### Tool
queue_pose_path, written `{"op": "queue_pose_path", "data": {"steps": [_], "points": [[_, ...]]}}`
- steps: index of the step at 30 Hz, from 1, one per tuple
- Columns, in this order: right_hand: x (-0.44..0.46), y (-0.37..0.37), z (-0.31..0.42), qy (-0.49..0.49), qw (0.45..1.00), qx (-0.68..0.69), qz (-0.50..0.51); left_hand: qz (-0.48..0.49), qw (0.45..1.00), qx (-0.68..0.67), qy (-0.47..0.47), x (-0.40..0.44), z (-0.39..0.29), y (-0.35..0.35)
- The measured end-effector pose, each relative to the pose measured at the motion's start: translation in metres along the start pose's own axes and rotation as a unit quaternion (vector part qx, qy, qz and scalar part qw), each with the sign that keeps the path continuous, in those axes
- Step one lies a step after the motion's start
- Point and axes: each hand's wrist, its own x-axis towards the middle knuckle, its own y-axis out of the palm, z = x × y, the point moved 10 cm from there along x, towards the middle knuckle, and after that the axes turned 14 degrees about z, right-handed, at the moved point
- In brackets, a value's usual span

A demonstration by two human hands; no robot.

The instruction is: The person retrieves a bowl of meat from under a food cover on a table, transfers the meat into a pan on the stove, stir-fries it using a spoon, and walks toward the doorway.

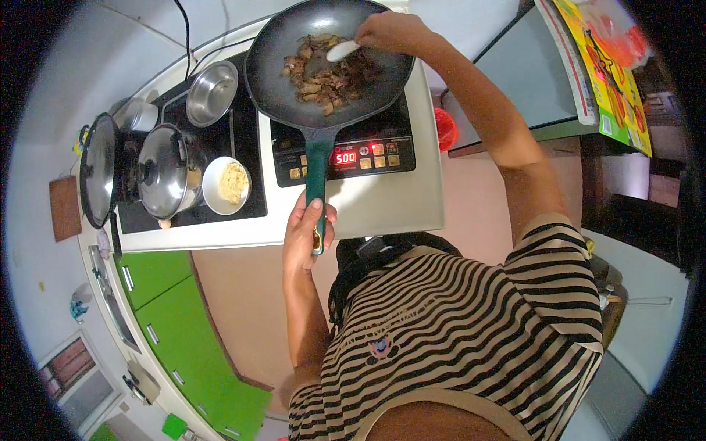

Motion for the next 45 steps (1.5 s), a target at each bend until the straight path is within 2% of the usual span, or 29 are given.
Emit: {"op": "queue_pose_path", "data": {"steps": [1, 3, 7, 9, 10, 12, 14, 17, 19, 20, 22, 23, 24, 26, 27, 28, 30, 31, 35, 37, 38, 40, 44, 45], "points": [[-0.003, 0.001, -0.001, 0.004, 1.0, 0.0, -0.001, 0.004, 1.0, 0.002, -0.001, 0.0, 0.0, 0.002], [-0.005, 0.017, 0.006, -0.015, 0.998, -0.01, 0.061, -0.004, 1.0, 0.007, 0.0, -0.001, -0.002, 0.002], [0.0, 0.006, -0.001, 0.035, 0.998, -0.01, 0.057, -0.002, 1.0, -0.005, -0.004, -0.001, 0.001, 0.0], [0.007, -0.001, -0.001, 0.048, 0.999, 0.015, 0.01, -0.004, 1.0, -0.006, 0.003, 0.0, -0.002, 0.001], [0.008, 0.004, 0.0, 0.049, 0.999, 0.018, 0.009, -0.003, 1.0, -0.004, 0.002, -0.001, -0.003, 0.002], [0.009, 0.024, 0.023, -0.02, 0.998, -0.003, 0.064, -0.008, 1.0, 0.011, 0.002, -0.003, -0.005, 0.003], [0.006, 0.028, 0.024, -0.003, 0.996, -0.006, 0.087, -0.01, 1.0, 0.005, 0.001, -0.002, -0.004, 0.002], [-0.008, 0.011, 0.027, 0.009, 0.999, -0.011, 0.052, -0.015, 1.0, 0.001, -0.001, -0.002, -0.002, 0.0], [-0.013, 0.01, 0.05, -0.12, 0.982, 0.116, 0.085, -0.018, 1.0, 0.002, -0.002, -0.003, -0.001, -0.001], [-0.01, 0.018, 0.051, -0.12, 0.982, 0.115, 0.085, -0.015, 1.0, 0.004, 0.0, -0.003, -0.002, 0.0], [-0.021, 0.032, 0.085, -0.277, 0.924, 0.216, 0.154, -0.009, 1.0, 0.006, 0.003, -0.001, -0.003, 0.001], [-0.018, 0.042, 0.072, -0.208, 0.943, 0.195, 0.172, -0.01, 1.0, 0.012, 0.0, -0.001, -0.003, 0.001], [-0.016, 0.046, 0.066, -0.209, 0.943, 0.194, 0.172, -0.013, 1.0, 0.017, -0.003, -0.002, -0.003, 0.0], [-0.001, 0.04, 0.038, -0.163, 0.965, 0.186, 0.083, -0.012, 1.0, 0.012, -0.002, -0.002, -0.004, 0.002], [0.002, 0.038, 0.03, -0.124, 0.97, 0.19, 0.081, -0.008, 1.0, 0.005, -0.005, -0.002, -0.004, 0.003], [0.003, 0.043, 0.026, -0.126, 0.97, 0.192, 0.084, -0.011, 1.0, 0.004, -0.007, -0.003, -0.003, 0.002], [0.003, 0.032, 0.006, -0.099, 0.982, 0.156, -0.035, -0.007, 1.0, -0.005, -0.004, -0.002, -0.002, 0.002], [0.01, 0.047, 0.0, -0.051, 0.993, 0.1, 0.025, -0.005, 1.0, -0.004, -0.004, -0.001, -0.002, 0.002], [0.009, 0.036, -0.003, -0.084, 0.988, 0.124, 0.048, -0.006, 1.0, -0.006, 0.001, -0.001, -0.003, 0.003], [-0.001, 0.004, -0.015, -0.043, 0.985, 0.143, -0.088, -0.004, 1.0, -0.007, 0.002, -0.001, -0.004, 0.004], [0.006, 0.01, -0.016, -0.039, 0.985, 0.145, -0.09, -0.008, 1.0, -0.005, -0.002, -0.002, -0.002, 0.002], [0.028, 0.04, -0.022, 0.056, 0.997, 0.054, 0.027, -0.01, 1.0, 0.0, -0.006, -0.001, -0.002, 0.001], [0.02, 0.018, -0.013, 0.038, 0.994, 0.091, -0.041, -0.006, 1.0, 0.008, -0.005, -0.003, -0.006, 0.004], [0.02, 0.012, -0.004, 0.006, 0.992, 0.103, -0.071, -0.009, 1.0, 0.006, -0.004, -0.003, -0.005, 0.002]]}}
